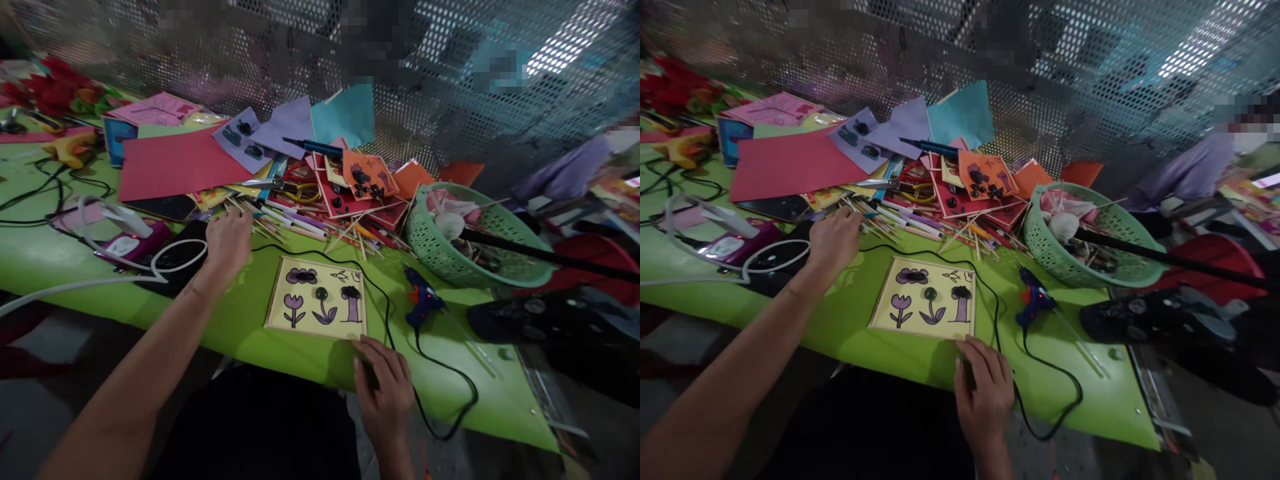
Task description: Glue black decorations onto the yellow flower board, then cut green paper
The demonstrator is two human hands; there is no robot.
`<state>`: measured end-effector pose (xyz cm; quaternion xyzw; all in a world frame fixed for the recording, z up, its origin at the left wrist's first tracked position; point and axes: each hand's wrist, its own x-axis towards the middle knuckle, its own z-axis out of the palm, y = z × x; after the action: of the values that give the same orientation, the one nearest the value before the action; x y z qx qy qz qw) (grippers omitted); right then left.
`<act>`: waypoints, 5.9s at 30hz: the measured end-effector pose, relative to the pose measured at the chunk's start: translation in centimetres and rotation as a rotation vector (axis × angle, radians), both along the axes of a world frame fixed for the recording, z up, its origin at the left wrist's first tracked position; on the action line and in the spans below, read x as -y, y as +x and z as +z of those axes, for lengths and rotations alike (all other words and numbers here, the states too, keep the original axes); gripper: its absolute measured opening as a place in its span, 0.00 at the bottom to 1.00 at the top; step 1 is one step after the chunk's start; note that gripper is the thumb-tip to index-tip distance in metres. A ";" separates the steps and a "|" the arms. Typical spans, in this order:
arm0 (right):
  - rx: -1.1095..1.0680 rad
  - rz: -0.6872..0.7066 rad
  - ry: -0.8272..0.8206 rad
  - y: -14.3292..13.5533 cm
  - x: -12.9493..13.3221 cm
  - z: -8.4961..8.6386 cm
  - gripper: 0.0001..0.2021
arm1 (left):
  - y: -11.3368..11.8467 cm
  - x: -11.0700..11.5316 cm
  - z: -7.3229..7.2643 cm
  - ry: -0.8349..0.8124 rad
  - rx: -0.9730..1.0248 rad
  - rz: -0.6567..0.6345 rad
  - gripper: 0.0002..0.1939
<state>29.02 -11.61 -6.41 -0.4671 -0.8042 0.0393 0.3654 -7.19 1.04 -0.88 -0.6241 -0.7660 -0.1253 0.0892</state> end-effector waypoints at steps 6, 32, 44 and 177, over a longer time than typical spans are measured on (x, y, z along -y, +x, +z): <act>-0.066 0.000 -0.065 0.7 -0.3 0.2 0.13 | 0.7 -1.1 0.3 0.257 0.491 -0.127 0.13; -0.423 0.191 -0.272 -8.3 -14.5 10.2 0.12 | 10.0 -2.1 2.5 -0.236 2.055 -0.397 0.14; -0.492 0.183 -0.328 -8.8 -14.5 8.2 0.14 | 9.4 -1.5 0.5 -0.343 2.089 -0.448 0.13; -0.394 0.239 -0.552 -7.4 -13.5 8.1 0.10 | 10.8 -0.4 0.2 -0.339 1.896 -0.530 0.18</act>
<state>21.59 1.90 1.70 -0.4341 -0.7265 0.3869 0.3662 3.59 1.49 -0.70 -0.4213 -0.3644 -0.4764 -0.6802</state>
